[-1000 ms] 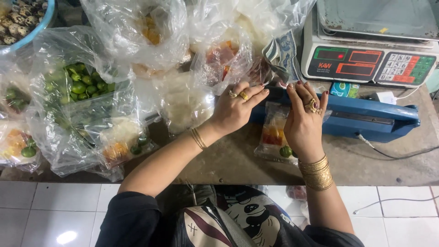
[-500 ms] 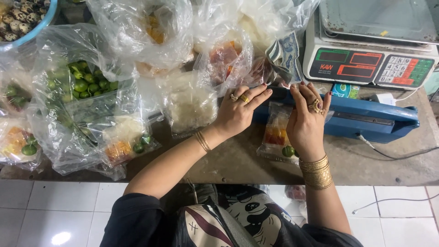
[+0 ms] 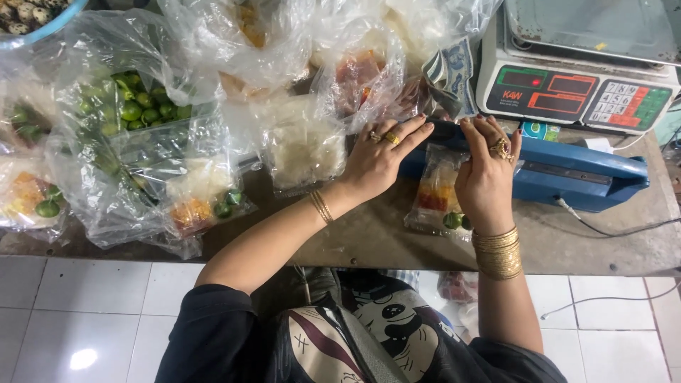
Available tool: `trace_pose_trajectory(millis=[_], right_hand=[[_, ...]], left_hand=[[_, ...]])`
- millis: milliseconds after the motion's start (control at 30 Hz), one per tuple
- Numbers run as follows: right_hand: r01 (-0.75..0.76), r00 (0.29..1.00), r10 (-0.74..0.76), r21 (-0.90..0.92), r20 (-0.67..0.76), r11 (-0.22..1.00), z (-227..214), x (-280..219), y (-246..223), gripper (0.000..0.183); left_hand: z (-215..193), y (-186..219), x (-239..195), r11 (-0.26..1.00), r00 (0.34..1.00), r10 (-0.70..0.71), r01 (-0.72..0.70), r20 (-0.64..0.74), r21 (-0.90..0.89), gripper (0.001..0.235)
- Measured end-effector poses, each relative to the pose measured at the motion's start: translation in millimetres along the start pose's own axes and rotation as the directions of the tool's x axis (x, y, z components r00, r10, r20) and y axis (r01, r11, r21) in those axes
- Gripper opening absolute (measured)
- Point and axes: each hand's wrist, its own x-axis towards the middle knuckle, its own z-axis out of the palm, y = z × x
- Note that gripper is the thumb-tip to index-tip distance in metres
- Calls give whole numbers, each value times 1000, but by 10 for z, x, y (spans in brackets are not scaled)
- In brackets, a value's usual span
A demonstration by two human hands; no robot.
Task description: Packing small food items into plastic bags and sealing them with a heat sealer.
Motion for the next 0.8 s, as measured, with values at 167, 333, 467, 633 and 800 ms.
trace_pose_trajectory(millis=[167, 333, 467, 633, 800], right_hand=[[20, 1000, -19, -39, 24, 999, -63, 19, -24, 60], [34, 999, -32, -50, 39, 998, -103, 38, 34, 65], [-17, 997, 20, -36, 70, 999, -349, 173, -183, 72], [89, 946, -96, -37, -311, 995, -312, 152, -327, 43], [110, 989, -96, 128, -109, 986, 282, -65, -656, 16]], left_hand=[[-112, 15, 110, 999, 994, 9, -13, 109, 36, 61], [-442, -16, 290, 990, 995, 20, -6, 94, -141, 59], [-1195, -130, 429, 927, 1000, -8, 16, 21, -375, 23], [-2054, -523, 51, 917, 975, -183, 216, 127, -337, 11], [-2269, -806, -500, 823, 836, -540, 549, 99, -145, 6]])
